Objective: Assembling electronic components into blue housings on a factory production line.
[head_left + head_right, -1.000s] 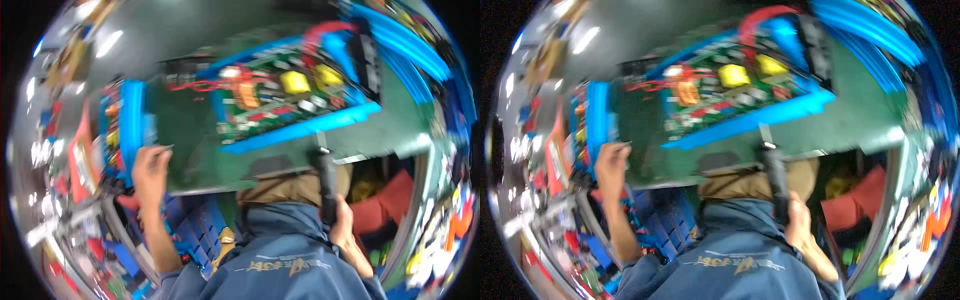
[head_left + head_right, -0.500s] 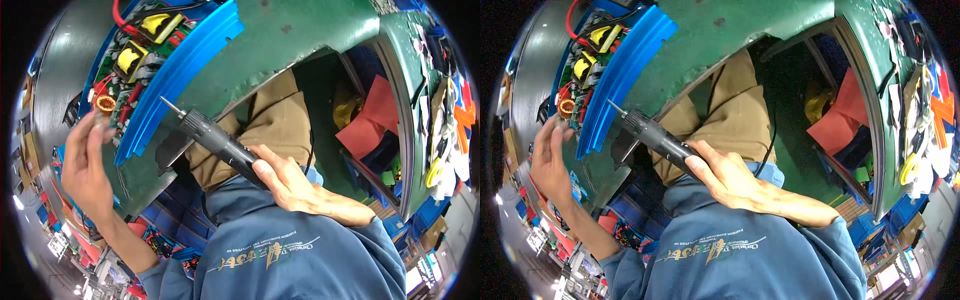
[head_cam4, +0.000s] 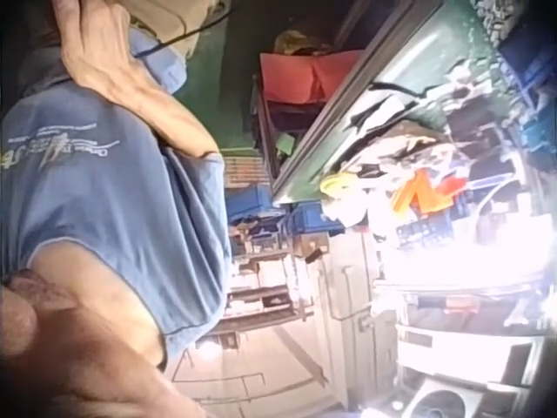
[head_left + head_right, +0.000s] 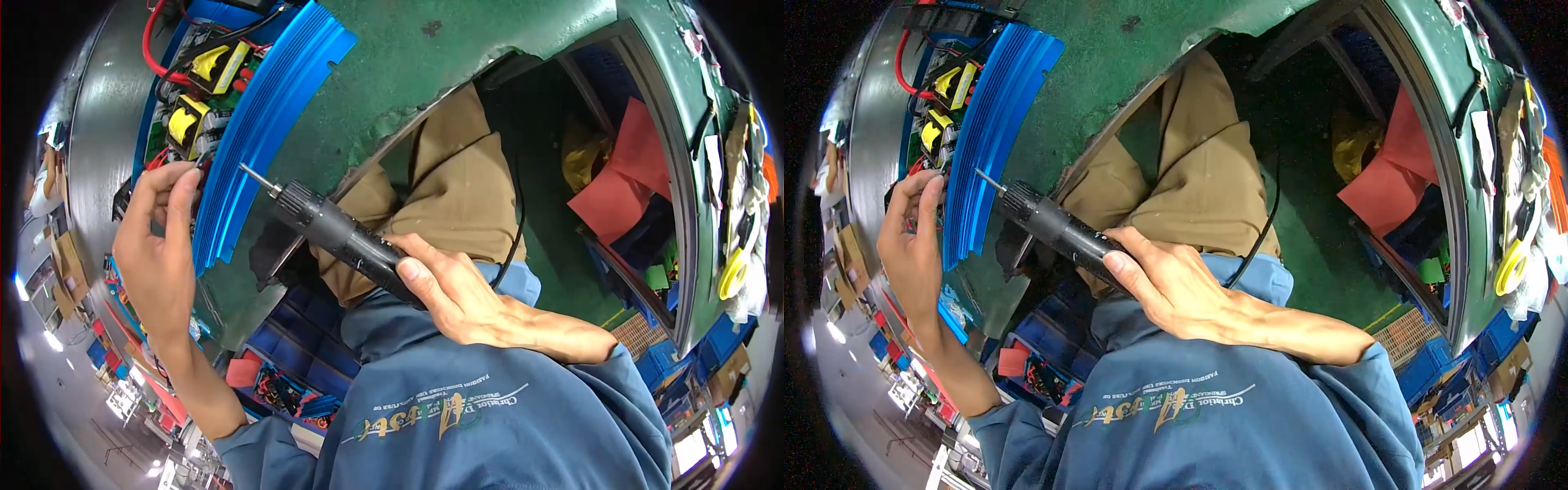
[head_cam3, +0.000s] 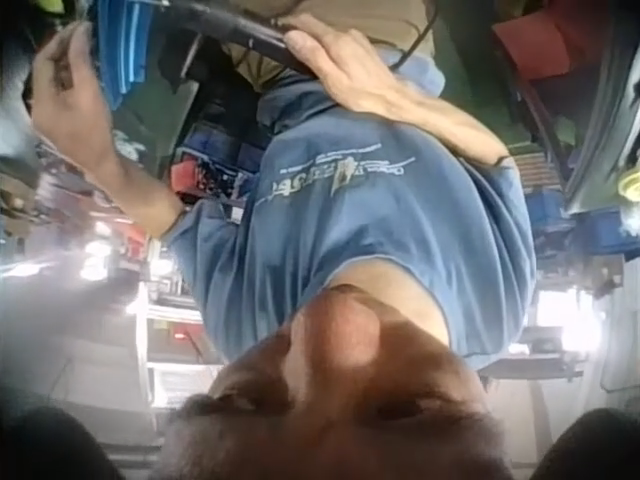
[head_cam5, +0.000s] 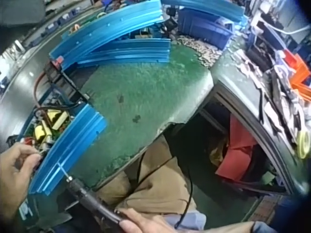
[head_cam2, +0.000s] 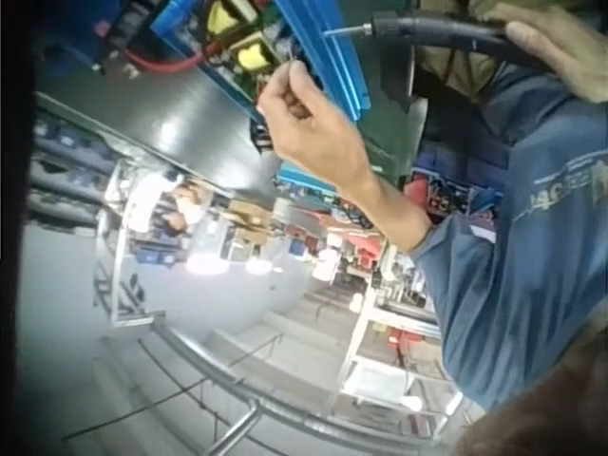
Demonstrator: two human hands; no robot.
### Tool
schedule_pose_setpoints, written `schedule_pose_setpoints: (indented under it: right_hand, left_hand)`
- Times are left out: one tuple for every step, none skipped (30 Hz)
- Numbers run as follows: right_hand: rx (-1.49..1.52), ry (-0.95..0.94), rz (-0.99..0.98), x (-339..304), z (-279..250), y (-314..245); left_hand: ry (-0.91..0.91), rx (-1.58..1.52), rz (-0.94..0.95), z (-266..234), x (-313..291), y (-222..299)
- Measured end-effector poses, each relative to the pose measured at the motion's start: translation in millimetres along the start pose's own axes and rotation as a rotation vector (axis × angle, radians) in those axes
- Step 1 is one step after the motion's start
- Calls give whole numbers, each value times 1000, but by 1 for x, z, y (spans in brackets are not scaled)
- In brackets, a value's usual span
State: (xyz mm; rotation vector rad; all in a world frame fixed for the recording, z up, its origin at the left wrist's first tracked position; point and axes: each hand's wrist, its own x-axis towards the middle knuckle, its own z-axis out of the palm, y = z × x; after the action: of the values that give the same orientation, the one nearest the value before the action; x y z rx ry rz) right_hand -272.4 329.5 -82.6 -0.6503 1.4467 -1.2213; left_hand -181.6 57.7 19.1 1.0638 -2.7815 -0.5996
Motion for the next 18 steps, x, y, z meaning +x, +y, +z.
schedule_pose_setpoints:
  right_hand:
    - [9,-3,0,1,1,2]
    - [22,-6,-6,1,1,2]
    - [29,-7,-11,0,0,0]
    - [36,-18,2,0,-2,-3]
    - [37,-30,21,2,-3,-6]
    - [38,-32,23,4,-5,-8]
    - [32,-46,47,6,-7,-11]
    - [24,-61,70,8,-9,-13]
    - [26,-62,70,9,-9,-12]
    - [14,-55,66,10,-9,-11]
    - [2,-51,62,10,-8,-11]
    - [0,-52,59,10,-8,-14]
    - [19,-60,87,10,-10,-19]
    - [30,-75,104,11,-12,-25]
    - [97,-122,133,14,-17,-25]
    - [159,-171,161,12,-23,-23]
    - [173,-189,193,11,-24,-27]
    - [175,-169,219,8,-26,-21]
  left_hand:
    - [-6,1,-22,1,0,-1]
    - [-6,10,-21,-2,1,1]
    - [-7,58,90,-5,2,3]
    - [-9,105,201,-7,3,4]
    - [-11,105,198,-5,5,2]
    - [48,142,263,-2,6,-1]
    - [108,178,329,0,9,-2]
    - [106,179,328,1,11,-2]
    - [92,200,323,2,14,-2]
    - [80,221,318,2,18,-2]
    - [81,223,317,2,20,-4]
    - [87,239,392,0,23,-6]
    - [96,256,468,-3,26,-8]
    - [87,192,469,-5,28,-9]
    - [92,135,473,-3,31,-11]
    - [88,63,438,1,31,-12]
    - [81,35,404,-5,29,-10]
    - [67,-34,389,7,32,-11]
